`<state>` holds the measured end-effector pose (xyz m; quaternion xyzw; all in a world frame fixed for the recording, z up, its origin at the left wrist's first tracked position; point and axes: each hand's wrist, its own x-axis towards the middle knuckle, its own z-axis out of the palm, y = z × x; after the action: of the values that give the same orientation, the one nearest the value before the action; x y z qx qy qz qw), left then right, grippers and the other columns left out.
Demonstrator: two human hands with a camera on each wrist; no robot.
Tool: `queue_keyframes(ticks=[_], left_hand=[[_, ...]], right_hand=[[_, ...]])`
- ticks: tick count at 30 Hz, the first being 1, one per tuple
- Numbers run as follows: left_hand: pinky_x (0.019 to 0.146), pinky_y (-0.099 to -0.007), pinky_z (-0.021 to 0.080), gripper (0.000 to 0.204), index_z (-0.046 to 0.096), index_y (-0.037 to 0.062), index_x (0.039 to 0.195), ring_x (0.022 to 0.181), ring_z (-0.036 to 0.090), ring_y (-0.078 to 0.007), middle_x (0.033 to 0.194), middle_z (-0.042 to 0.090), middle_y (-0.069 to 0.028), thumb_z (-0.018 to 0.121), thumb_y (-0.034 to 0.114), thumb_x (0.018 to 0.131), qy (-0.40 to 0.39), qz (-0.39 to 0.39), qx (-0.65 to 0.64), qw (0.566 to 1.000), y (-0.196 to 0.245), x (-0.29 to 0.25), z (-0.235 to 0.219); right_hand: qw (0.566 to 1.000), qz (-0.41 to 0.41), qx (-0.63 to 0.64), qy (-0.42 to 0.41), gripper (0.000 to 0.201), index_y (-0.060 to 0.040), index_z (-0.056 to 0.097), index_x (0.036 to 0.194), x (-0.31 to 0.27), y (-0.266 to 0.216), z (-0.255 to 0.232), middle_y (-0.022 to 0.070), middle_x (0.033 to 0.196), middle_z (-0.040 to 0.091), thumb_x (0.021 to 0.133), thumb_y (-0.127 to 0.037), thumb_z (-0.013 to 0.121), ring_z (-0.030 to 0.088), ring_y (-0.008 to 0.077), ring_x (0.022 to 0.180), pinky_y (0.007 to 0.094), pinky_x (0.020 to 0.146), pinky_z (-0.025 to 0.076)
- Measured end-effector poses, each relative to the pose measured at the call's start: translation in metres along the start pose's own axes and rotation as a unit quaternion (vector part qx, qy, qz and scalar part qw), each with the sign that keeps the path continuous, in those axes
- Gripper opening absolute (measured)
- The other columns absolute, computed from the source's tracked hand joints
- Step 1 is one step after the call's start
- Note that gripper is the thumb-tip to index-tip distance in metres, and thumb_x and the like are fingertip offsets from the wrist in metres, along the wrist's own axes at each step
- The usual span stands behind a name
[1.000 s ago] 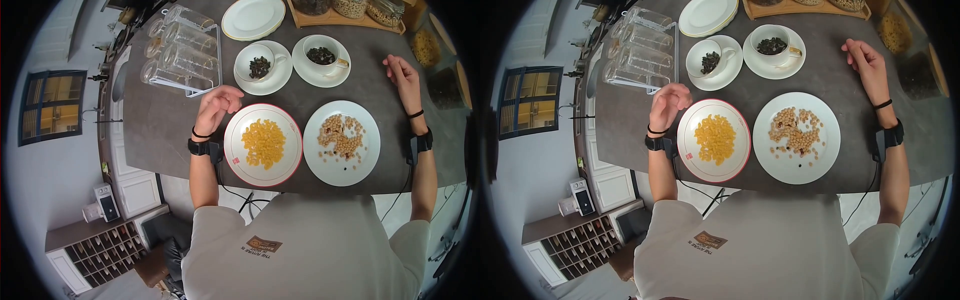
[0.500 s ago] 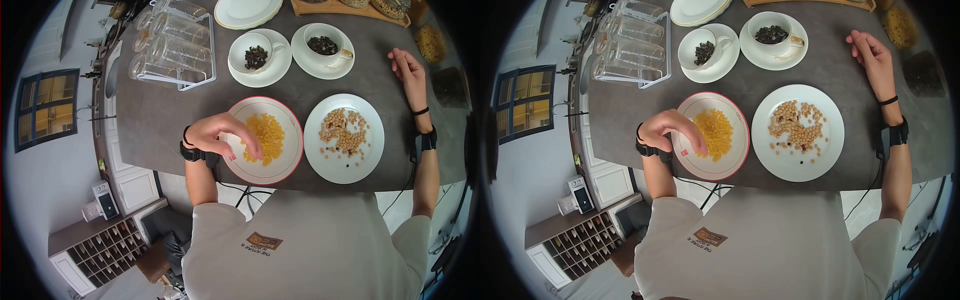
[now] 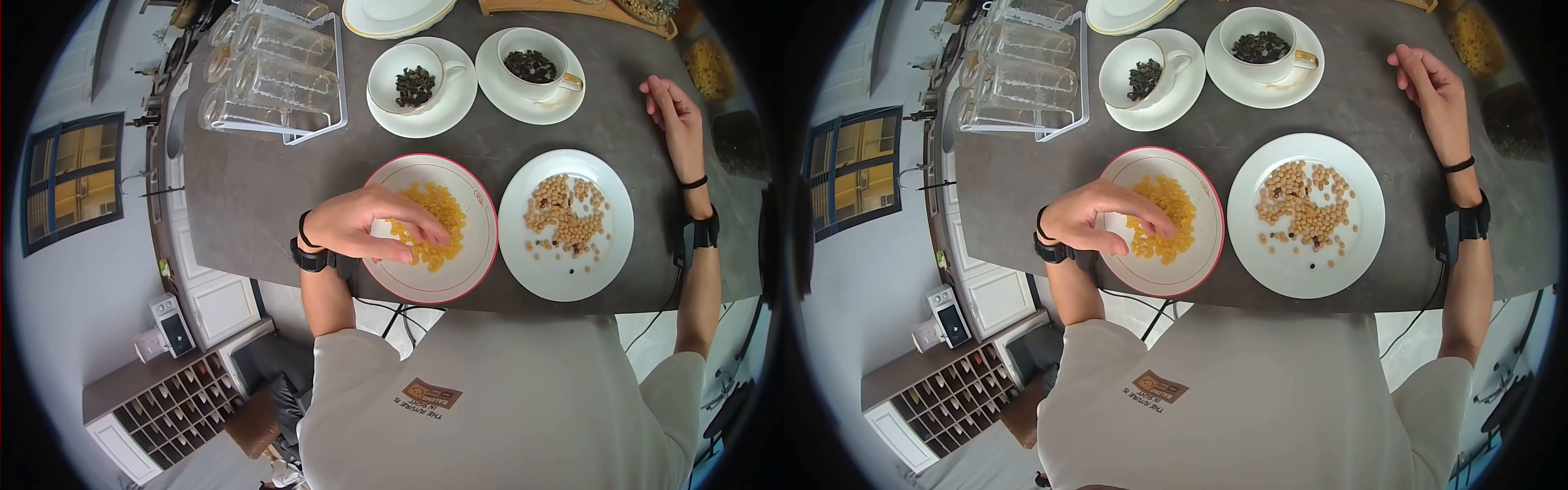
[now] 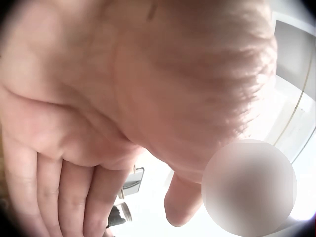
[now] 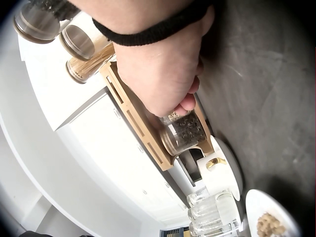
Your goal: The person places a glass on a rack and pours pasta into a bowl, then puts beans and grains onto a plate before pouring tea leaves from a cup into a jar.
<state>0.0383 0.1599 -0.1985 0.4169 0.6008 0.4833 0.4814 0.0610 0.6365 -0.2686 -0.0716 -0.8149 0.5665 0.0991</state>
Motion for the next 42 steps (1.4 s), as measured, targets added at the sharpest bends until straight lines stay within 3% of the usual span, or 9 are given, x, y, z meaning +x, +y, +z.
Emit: queue_keyframes(ticks=[4, 7, 10, 16, 20, 23, 28, 36, 42], left_hand=[[0.093, -0.0385, 0.057, 0.062, 0.063, -0.0056, 0.133, 0.108, 0.071, -0.0277, 0.129, 0.069, -0.0172, 0.076, 0.038, 0.091, -0.008, -0.032, 0.009, 0.999, -0.004, -0.001, 0.001], [0.093, -0.0389, 0.056, 0.064, 0.061, -0.0058, 0.134, 0.107, 0.071, -0.0270, 0.130, 0.068, -0.0171, 0.075, 0.040, 0.091, 0.004, -0.031, 0.010, 0.999, 0.000, 0.001, 0.001], [0.091, -0.0367, 0.057, 0.052, 0.061, -0.0013, 0.137, 0.105, 0.070, -0.0252, 0.130, 0.069, -0.0145, 0.076, 0.022, 0.092, 0.007, -0.015, 0.009, 1.000, 0.002, 0.002, 0.002], [0.083, -0.0356, 0.058, 0.060, 0.060, -0.0095, 0.131, 0.098, 0.071, -0.0269, 0.125, 0.069, -0.0206, 0.073, 0.035, 0.094, 0.062, 0.069, -0.081, 0.992, 0.002, -0.003, -0.006], [0.071, -0.0313, 0.053, 0.061, 0.061, -0.0106, 0.120, 0.088, 0.069, -0.0228, 0.113, 0.070, -0.0255, 0.061, 0.047, 0.100, 0.221, 0.101, -0.098, 0.965, -0.010, -0.010, -0.007], [0.073, -0.0316, 0.051, 0.064, 0.060, -0.0108, 0.120, 0.085, 0.067, -0.0210, 0.106, 0.070, -0.0226, 0.057, 0.050, 0.101, 0.285, 0.140, -0.107, 0.942, -0.023, -0.013, -0.014], [0.066, -0.0274, 0.041, 0.067, 0.060, -0.0094, 0.114, 0.072, 0.053, -0.0137, 0.086, 0.060, -0.0095, 0.053, 0.056, 0.102, 0.377, 0.142, -0.082, 0.912, -0.030, -0.011, -0.017], [0.064, -0.0262, 0.036, 0.067, 0.060, -0.0098, 0.114, 0.069, 0.047, -0.0117, 0.080, 0.051, -0.0039, 0.054, 0.056, 0.101, 0.353, 0.118, -0.106, 0.922, -0.044, -0.015, -0.022], [0.063, -0.0285, 0.032, 0.061, 0.060, -0.0038, 0.115, 0.069, 0.038, -0.0119, 0.079, 0.044, -0.0010, 0.051, 0.055, 0.103, 0.330, 0.126, -0.104, 0.930, -0.042, -0.014, -0.024]], right_hand=[[1.000, 0.002, 0.001, -0.001, 0.030, -0.0089, 0.074, 0.100, -0.001, -0.003, 0.001, -0.0093, 0.073, 0.054, 0.105, -0.035, 0.060, 0.041, -0.0001, 0.066, 0.0177, 0.057, 0.030], [1.000, 0.002, 0.015, -0.003, 0.029, -0.0084, 0.074, 0.100, -0.002, -0.004, 0.001, -0.0090, 0.073, 0.054, 0.105, -0.034, 0.060, 0.042, -0.0001, 0.066, 0.0178, 0.057, 0.031], [1.000, 0.003, 0.025, -0.006, 0.029, -0.0068, 0.073, 0.098, -0.002, -0.010, 0.002, -0.0086, 0.073, 0.054, 0.105, -0.031, 0.060, 0.042, 0.0002, 0.066, 0.0180, 0.057, 0.031], [1.000, 0.013, 0.024, -0.012, 0.029, -0.0064, 0.072, 0.098, -0.002, -0.010, 0.001, -0.0084, 0.072, 0.054, 0.106, -0.031, 0.059, 0.042, 0.0005, 0.065, 0.0181, 0.057, 0.031], [1.000, 0.002, 0.022, -0.011, 0.030, -0.0067, 0.073, 0.097, -0.003, -0.008, 0.001, -0.0086, 0.072, 0.054, 0.105, -0.032, 0.059, 0.042, 0.0005, 0.065, 0.0182, 0.057, 0.031], [1.000, 0.001, 0.016, -0.009, 0.030, -0.0072, 0.073, 0.097, -0.002, -0.007, 0.001, -0.0087, 0.072, 0.054, 0.105, -0.032, 0.060, 0.042, 0.0006, 0.065, 0.0183, 0.057, 0.031], [1.000, -0.005, 0.019, -0.010, 0.030, -0.0077, 0.073, 0.097, -0.002, -0.010, 0.002, -0.0087, 0.072, 0.054, 0.105, -0.033, 0.060, 0.042, 0.0005, 0.065, 0.0183, 0.058, 0.032], [1.000, -0.008, 0.017, -0.016, 0.031, -0.0068, 0.074, 0.099, -0.001, -0.001, 0.000, -0.0080, 0.072, 0.055, 0.105, -0.033, 0.060, 0.045, 0.0001, 0.066, 0.0184, 0.058, 0.033], [0.999, -0.021, 0.012, -0.027, 0.031, -0.0063, 0.075, 0.101, 0.000, -0.002, -0.002, -0.0078, 0.073, 0.056, 0.105, -0.034, 0.061, 0.045, -0.0001, 0.067, 0.0186, 0.059, 0.035]])
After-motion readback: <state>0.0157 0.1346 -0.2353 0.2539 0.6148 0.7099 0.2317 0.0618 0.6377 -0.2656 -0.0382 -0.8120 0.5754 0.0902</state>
